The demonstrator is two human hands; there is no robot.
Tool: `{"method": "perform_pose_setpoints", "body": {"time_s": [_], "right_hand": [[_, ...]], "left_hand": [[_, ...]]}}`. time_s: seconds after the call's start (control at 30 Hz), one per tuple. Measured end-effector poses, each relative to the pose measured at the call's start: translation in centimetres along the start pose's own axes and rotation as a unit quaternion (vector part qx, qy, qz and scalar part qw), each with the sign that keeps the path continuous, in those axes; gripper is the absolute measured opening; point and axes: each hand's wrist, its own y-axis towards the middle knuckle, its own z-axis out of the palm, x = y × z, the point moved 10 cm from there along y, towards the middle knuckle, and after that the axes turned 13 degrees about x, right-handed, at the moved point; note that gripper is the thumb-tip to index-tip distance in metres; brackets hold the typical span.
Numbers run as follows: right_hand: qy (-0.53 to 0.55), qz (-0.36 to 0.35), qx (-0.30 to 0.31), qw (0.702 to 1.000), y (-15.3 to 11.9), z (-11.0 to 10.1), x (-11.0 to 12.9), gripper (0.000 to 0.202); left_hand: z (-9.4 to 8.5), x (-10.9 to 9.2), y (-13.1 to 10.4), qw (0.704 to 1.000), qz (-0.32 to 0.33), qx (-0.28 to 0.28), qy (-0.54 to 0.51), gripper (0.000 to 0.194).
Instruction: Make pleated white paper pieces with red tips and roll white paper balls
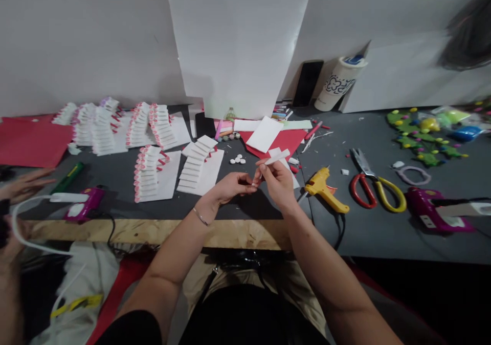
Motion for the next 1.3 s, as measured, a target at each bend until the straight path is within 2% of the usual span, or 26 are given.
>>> {"method": "perform_pose_setpoints", "body": {"time_s": [0.17,0.33,0.5,0.6,0.7,0.8,0.97,1.1,1.23,1.3], "right_hand": [[0.000,0.004,-0.001,1.000,-0.1,0.1,-0.3,0.027],[-0.020,0.013,-0.059,0.998,-0.2,-1.1,-0.5,0.029],[-0.066,0.017,-0.123,0.990,-0.4,-2.5,-0.1,0.034],[-0.086,0.025,-0.141,0.986,-0.5,-2.8,-0.1,0.035],[-0.094,0.038,-0.140,0.985,-0.5,-2.9,-0.3,0.035],[-0.084,0.051,-0.139,0.985,-0.5,-3.1,-0.8,0.035],[0.027,0.099,-0.139,0.985,-0.1,-3.4,-2.8,0.038],[0.130,0.180,-0.100,0.970,-0.1,-2.1,-5.1,0.038],[0.198,0.224,-0.070,0.952,-0.3,-1.0,-6.2,0.031],[0.224,0.238,-0.070,0.942,-0.4,-0.7,-6.5,0.026]], "left_hand": [[-0.4,-0.7,-0.2,0.998,0.035,-0.040,0.043,0.037],[-1.2,-0.8,-0.5,0.994,0.036,-0.084,0.067,0.034],[-1.6,-1.1,-0.5,0.994,0.049,-0.085,0.041,0.027],[-1.7,-1.5,-0.6,0.994,0.055,-0.086,0.048,0.027],[-2.4,-2.0,-1.1,0.985,0.062,-0.128,0.095,0.028],[-3.1,-3.3,-1.9,0.957,0.091,-0.194,0.197,0.026],[-2.4,-6.4,-3.9,0.860,0.198,-0.290,0.370,0.026],[-1.7,-7.6,-5.3,0.813,0.260,-0.324,0.409,0.022],[-1.5,-8.2,-6.5,0.771,0.303,-0.355,0.433,0.017],[-1.2,-8.4,-6.7,0.759,0.323,-0.351,0.443,0.017]]}}
